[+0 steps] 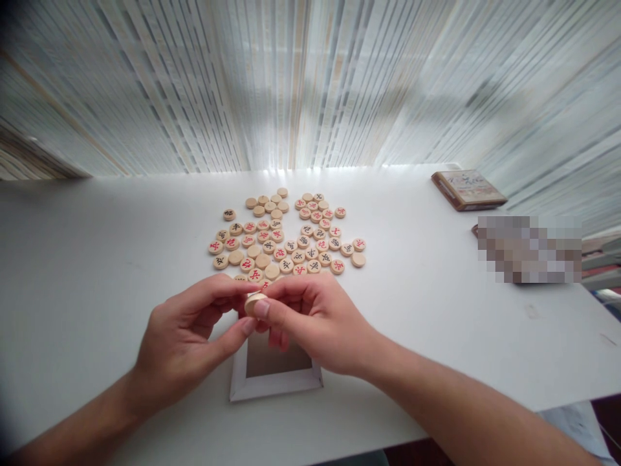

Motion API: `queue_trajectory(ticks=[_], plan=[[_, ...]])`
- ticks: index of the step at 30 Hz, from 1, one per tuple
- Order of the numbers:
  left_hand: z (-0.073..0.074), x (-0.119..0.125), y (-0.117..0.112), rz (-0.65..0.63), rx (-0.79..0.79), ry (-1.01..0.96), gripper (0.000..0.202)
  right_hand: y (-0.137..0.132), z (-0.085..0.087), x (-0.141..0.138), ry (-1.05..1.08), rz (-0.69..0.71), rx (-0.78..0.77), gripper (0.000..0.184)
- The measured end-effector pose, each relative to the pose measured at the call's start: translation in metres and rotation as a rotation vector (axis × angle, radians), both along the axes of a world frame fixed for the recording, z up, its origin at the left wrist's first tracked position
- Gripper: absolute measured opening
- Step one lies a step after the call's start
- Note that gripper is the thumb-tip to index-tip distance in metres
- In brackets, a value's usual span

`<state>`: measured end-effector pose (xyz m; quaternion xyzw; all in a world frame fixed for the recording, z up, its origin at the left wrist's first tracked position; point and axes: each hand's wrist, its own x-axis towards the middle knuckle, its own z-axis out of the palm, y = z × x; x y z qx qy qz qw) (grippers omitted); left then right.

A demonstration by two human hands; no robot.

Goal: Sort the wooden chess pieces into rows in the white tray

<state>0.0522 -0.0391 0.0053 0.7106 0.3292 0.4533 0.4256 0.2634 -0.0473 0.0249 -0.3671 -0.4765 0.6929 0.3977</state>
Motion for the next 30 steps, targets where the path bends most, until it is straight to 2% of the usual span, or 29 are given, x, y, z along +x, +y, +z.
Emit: queue_trajectory(ticks=[3, 5, 9, 12, 14, 16, 21, 23, 26, 30], plan=[[-0.002, 0.000, 0.002, 0.046, -0.017, -0.005, 0.028, -0.001, 0.000, 0.000, -0.058, -0.053, 0.126, 0.023], [-0.002, -0.001, 0.003, 0.082, 0.046, 0.028, 0.028, -0.002, -0.001, 0.001, -0.077, -0.071, 0.171, 0.021], [0.000, -0.005, 0.006, 0.125, 0.242, 0.099, 0.035, -0.001, -0.002, 0.001, -0.085, -0.095, 0.183, 0.022], [0.001, -0.005, 0.006, 0.130, 0.284, 0.097, 0.036, 0.000, -0.005, 0.000, -0.100, -0.118, 0.152, 0.030], [-0.001, -0.004, 0.006, 0.134, 0.267, 0.087, 0.034, 0.000, -0.007, 0.001, -0.123, -0.120, 0.163, 0.034], [-0.002, -0.003, 0.005, 0.140, 0.215, 0.071, 0.034, 0.000, -0.010, 0.001, -0.181, -0.136, 0.254, 0.031], [0.001, -0.001, 0.004, 0.162, -0.004, 0.022, 0.025, 0.000, -0.011, 0.002, -0.478, -0.252, 0.667, 0.017], [0.004, 0.000, 0.004, 0.147, -0.070, 0.014, 0.019, 0.000, -0.010, 0.002, -0.539, -0.259, 0.782, 0.015], [0.008, -0.001, 0.004, 0.155, -0.106, 0.015, 0.014, 0.000, -0.011, 0.003, -0.593, -0.250, 0.870, 0.013], [0.009, -0.005, 0.010, 0.276, -0.045, 0.103, 0.010, 0.003, -0.016, 0.005, -0.687, -0.182, 0.916, 0.013]])
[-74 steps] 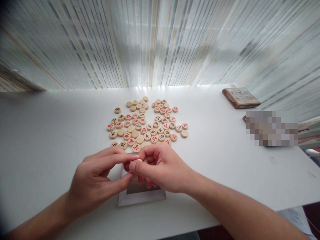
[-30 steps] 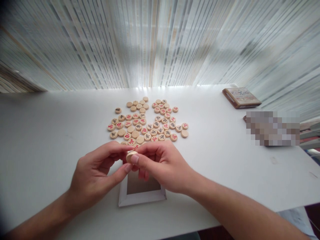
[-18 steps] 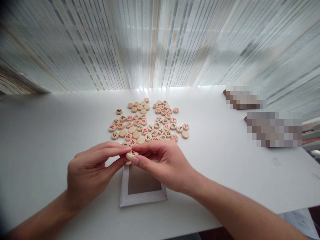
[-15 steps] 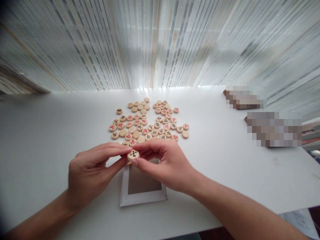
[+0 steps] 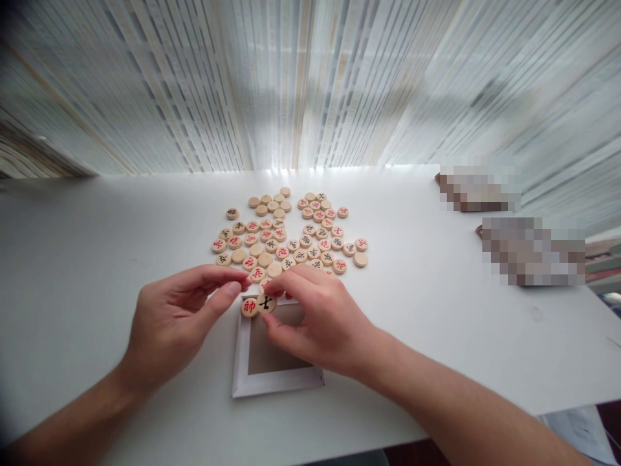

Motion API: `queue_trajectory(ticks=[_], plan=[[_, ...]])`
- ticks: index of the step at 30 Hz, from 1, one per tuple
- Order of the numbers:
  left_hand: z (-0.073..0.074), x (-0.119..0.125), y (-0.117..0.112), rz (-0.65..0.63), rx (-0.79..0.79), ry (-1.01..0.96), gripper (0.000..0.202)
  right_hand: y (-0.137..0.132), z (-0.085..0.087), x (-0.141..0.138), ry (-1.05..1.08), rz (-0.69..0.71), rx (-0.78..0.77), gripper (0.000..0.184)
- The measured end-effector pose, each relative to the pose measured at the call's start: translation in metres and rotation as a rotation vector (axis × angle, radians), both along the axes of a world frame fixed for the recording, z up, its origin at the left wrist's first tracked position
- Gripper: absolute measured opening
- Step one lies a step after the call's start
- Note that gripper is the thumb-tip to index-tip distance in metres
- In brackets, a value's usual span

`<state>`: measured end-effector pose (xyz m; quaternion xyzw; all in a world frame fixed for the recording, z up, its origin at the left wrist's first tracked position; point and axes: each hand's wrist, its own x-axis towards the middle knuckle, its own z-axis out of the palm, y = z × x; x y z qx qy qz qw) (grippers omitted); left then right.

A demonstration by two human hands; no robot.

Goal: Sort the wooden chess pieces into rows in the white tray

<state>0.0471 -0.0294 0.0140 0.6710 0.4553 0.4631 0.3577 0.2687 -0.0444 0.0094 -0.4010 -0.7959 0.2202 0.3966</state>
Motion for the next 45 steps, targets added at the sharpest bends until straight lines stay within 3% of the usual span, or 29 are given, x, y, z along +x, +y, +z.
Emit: queue_trajectory(ticks=[4, 14, 25, 36, 41, 45], plan=[[-0.005, -0.005, 0.011, 0.097, 0.002, 0.056, 0.010, 0.003, -0.006, 0.001, -0.161, 0.056, -0.008, 0.006], [-0.008, -0.002, 0.010, 0.093, -0.017, 0.147, 0.013, 0.000, -0.020, 0.000, -0.341, 0.040, 0.122, 0.004], [-0.011, -0.002, 0.009, 0.075, -0.034, 0.164, 0.013, -0.001, -0.023, -0.002, -0.341, 0.031, 0.151, 0.015], [-0.010, -0.001, 0.010, 0.072, -0.013, 0.184, 0.013, -0.001, -0.024, -0.002, -0.349, 0.027, 0.156, 0.008], [-0.010, -0.002, 0.009, 0.071, -0.013, 0.179, 0.013, 0.001, -0.016, 0.001, -0.300, 0.020, 0.168, 0.007], [-0.010, -0.004, 0.010, 0.076, -0.021, 0.168, 0.013, 0.008, -0.005, 0.008, -0.182, -0.081, 0.190, 0.013]])
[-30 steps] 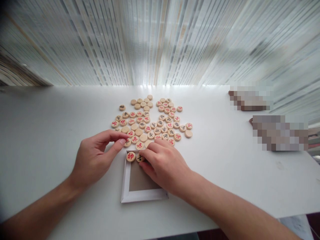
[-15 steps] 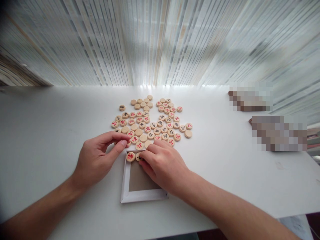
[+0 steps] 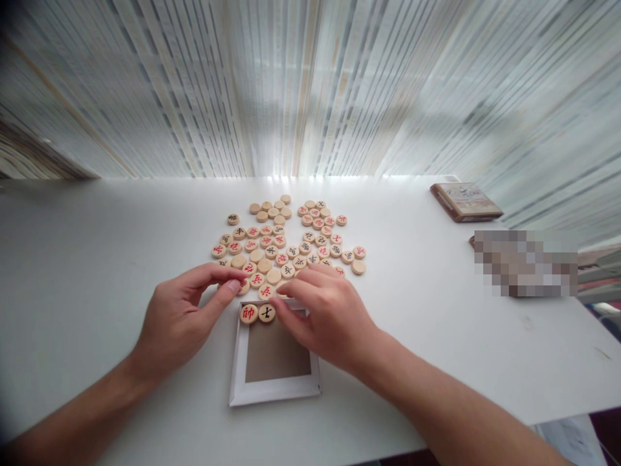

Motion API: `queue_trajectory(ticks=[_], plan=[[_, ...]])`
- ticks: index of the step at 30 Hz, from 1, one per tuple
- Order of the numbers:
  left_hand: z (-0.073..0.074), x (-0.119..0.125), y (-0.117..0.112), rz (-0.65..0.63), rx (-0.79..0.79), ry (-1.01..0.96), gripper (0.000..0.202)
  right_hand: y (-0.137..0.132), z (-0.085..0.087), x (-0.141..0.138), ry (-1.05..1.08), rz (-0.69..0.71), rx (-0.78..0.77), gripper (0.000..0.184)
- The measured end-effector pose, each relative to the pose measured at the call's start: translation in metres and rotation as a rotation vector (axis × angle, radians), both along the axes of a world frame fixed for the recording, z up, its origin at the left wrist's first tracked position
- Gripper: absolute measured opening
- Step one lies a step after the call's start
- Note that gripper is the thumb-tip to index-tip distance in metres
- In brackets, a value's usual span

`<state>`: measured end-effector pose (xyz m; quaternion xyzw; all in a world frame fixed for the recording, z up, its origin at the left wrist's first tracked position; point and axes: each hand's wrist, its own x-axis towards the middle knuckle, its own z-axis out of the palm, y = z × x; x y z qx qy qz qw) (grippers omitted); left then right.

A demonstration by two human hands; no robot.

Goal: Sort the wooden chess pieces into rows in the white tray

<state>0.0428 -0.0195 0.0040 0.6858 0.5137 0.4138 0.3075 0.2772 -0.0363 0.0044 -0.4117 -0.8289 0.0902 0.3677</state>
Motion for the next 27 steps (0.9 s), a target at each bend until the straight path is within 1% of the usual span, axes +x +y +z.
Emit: queue_trajectory(ticks=[4, 7, 11, 14, 17, 20, 27], plan=[[0.000, -0.003, 0.003, 0.031, -0.011, -0.005, 0.015, 0.016, 0.004, 0.013, 0.049, -0.152, 0.012, 0.017], [0.000, -0.005, 0.006, 0.053, -0.015, 0.002, 0.018, 0.029, 0.002, 0.025, 0.038, -0.287, -0.029, 0.018], [0.000, -0.007, 0.010, 0.074, -0.003, 0.024, 0.020, 0.046, -0.002, 0.043, 0.033, -0.516, -0.105, 0.018], [0.001, -0.009, 0.012, 0.077, 0.001, 0.030, 0.019, 0.057, -0.004, 0.058, 0.037, -0.609, -0.123, 0.021], [0.000, -0.010, 0.013, 0.077, 0.002, 0.030, 0.018, 0.066, -0.007, 0.070, 0.031, -0.677, -0.146, 0.023], [-0.001, -0.012, 0.014, 0.075, 0.019, 0.044, 0.019, 0.073, -0.010, 0.078, 0.023, -0.715, -0.172, 0.024], [-0.002, -0.019, 0.023, 0.101, 0.030, 0.109, 0.024, 0.074, -0.016, 0.075, 0.013, -0.688, -0.213, 0.025]])
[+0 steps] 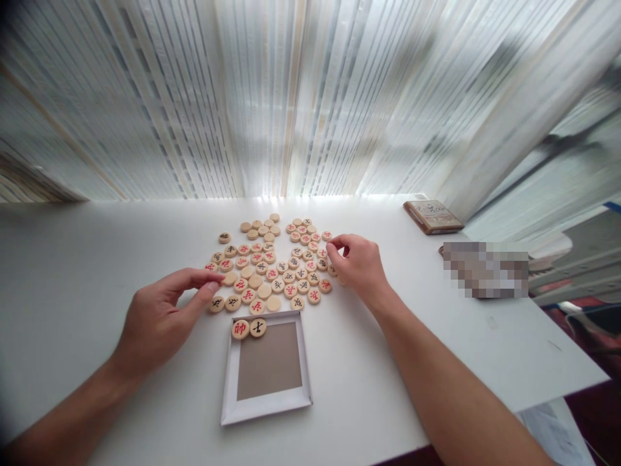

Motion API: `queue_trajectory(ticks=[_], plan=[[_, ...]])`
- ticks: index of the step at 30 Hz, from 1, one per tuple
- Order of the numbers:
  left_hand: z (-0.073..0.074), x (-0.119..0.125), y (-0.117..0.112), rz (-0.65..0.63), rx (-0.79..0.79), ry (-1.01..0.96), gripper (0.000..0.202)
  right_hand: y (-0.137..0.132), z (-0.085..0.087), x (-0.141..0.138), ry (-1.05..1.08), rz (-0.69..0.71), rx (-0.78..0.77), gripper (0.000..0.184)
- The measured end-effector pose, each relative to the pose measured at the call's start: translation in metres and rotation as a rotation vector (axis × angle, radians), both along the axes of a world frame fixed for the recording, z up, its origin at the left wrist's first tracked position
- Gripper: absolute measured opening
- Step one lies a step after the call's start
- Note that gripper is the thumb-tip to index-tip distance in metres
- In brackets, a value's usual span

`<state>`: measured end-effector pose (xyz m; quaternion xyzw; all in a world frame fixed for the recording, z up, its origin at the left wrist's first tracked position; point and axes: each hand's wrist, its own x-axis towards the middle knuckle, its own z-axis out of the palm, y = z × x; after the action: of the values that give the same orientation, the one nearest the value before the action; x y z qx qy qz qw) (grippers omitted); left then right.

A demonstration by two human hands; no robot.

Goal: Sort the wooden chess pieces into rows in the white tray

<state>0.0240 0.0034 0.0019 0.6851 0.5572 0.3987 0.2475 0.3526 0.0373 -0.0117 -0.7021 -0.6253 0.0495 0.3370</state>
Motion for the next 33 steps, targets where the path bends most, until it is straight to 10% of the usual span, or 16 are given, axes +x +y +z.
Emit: queue_trajectory(ticks=[21, 33], plan=[[-0.004, -0.011, 0.012, 0.030, 0.065, 0.040, 0.022, 0.110, 0.019, -0.031, -0.177, 0.070, -0.377, 0.035], [-0.001, -0.006, 0.007, -0.009, 0.062, 0.002, 0.023, 0.054, 0.030, -0.040, 0.265, 0.132, -0.159, 0.020]])
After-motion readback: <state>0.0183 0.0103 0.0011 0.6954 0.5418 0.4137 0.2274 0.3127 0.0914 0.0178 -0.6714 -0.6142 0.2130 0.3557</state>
